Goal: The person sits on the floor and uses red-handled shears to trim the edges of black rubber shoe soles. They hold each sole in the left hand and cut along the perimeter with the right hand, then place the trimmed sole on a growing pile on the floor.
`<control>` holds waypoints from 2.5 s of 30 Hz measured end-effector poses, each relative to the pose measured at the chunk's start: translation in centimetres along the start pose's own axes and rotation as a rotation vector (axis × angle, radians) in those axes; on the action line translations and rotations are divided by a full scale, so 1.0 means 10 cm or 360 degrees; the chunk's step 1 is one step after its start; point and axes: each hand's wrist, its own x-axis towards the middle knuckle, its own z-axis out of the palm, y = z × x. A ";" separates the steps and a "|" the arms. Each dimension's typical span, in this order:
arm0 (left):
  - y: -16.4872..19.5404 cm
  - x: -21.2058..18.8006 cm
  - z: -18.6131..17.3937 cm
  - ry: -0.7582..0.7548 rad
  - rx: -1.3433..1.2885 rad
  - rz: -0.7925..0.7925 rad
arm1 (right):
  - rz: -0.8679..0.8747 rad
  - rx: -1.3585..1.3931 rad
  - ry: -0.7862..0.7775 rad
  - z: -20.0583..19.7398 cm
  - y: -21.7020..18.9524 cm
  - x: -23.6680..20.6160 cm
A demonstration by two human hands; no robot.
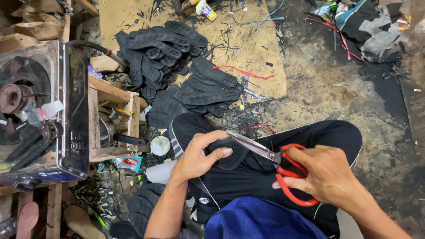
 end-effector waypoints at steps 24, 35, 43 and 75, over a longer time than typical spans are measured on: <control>-0.03 0.22 0.61 0.0833 -0.1402 -0.0115 | 0.0479 0.1250 0.0170 0.85 0.13 -0.14; -0.27 0.16 1.01 0.1133 -0.1814 0.0090 | 0.0277 0.0334 0.0423 0.52 -0.39 0.18; -0.25 0.14 1.08 0.1154 -0.1933 0.0103 | 0.0263 0.0338 0.0529 0.54 -0.47 0.22; -0.38 0.07 0.62 0.0904 -0.1654 -0.0018 | 0.0541 0.1110 0.0011 0.56 -0.22 0.07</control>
